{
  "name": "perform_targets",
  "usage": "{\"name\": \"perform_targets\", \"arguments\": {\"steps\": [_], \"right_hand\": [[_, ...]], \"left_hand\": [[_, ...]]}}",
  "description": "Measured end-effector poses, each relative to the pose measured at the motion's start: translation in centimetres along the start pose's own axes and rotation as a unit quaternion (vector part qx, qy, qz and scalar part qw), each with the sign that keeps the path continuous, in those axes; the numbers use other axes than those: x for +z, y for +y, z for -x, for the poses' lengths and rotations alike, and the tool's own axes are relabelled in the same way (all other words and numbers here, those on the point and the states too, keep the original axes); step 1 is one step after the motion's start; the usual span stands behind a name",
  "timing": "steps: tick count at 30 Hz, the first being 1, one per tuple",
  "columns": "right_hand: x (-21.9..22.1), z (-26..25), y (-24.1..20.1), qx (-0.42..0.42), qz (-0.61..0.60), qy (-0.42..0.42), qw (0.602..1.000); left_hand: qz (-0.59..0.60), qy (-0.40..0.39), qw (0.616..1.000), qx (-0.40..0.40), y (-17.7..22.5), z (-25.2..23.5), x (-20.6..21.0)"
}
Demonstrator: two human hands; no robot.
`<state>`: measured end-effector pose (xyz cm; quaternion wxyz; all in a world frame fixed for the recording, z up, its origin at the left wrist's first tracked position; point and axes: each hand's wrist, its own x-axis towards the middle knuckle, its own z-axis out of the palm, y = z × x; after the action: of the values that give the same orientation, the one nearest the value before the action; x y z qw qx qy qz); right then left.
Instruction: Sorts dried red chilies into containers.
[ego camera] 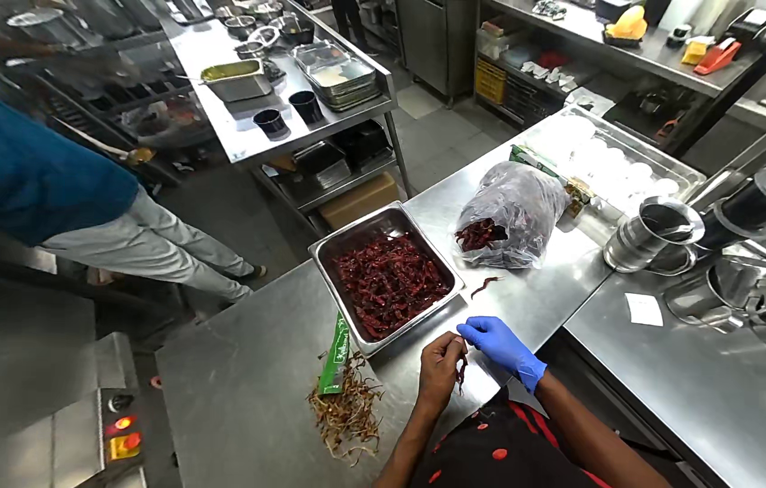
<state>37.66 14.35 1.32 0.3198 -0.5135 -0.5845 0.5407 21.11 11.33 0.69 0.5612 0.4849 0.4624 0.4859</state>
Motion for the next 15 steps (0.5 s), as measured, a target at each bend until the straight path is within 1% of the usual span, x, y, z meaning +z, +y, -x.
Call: {"name": "perform_targets", "arguments": {"steps": [1,2,3,4,5,6,7,8,9,10,11,12,13,15], "right_hand": [[0.5,0.0,0.0,0.003,-0.041,0.014,0.999],[1.1,0.1,-0.3,-0.006,-0.061,0.047,0.997],[1.8,0.3,-0.9,-0.027,-0.045,0.100,0.994],[2.5,0.3,-1.4,-0.070,0.018,0.168,0.983],[2.8,0.0,-1.7,-0.131,0.120,0.239,0.955],[2.3,-0.4,-1.7,-0.180,0.209,0.294,0.915],[1.2,-0.8,-1.5,-0.186,0.249,0.322,0.894],[-0.2,-0.9,-1.3,-0.152,0.237,0.332,0.900],[-1.8,-0.9,-1.3,-0.106,0.192,0.324,0.920],[-3.2,-0.7,-1.0,-0.069,0.144,0.311,0.937],[-4.3,-0.7,-0.7,-0.045,0.104,0.293,0.949],[-5.0,-0.7,-0.4,-0.028,0.071,0.271,0.960],[-5.2,-0.6,0.1,-0.013,0.038,0.244,0.969],[-5.0,0.0,1.4,0.015,-0.033,0.177,0.984]], "left_hand": [[-0.032,0.010,0.999,0.018,0.4,0.1,0.0],[-0.085,0.021,0.995,0.054,0.8,0.0,0.2],[-0.157,0.040,0.981,0.108,1.1,0.0,0.3],[-0.237,0.067,0.953,0.174,1.5,0.1,0.4],[-0.298,0.097,0.919,0.239,2.0,0.1,0.5],[-0.339,0.125,0.884,0.296,2.9,0.1,0.4],[-0.361,0.141,0.861,0.328,4.3,0.3,0.2],[-0.364,0.150,0.860,0.324,5.8,0.4,-0.2],[-0.352,0.152,0.878,0.286,7.1,0.3,-0.7],[-0.318,0.147,0.908,0.227,8.2,-0.1,-1.4],[-0.266,0.137,0.940,0.162,8.9,-0.9,-2.5],[-0.219,0.134,0.962,0.096,9.5,-1.8,-3.7],[-0.188,0.141,0.971,0.031,10.0,-2.7,-4.8],[-0.177,0.161,0.968,-0.072,10.5,-3.8,-6.8]]}}
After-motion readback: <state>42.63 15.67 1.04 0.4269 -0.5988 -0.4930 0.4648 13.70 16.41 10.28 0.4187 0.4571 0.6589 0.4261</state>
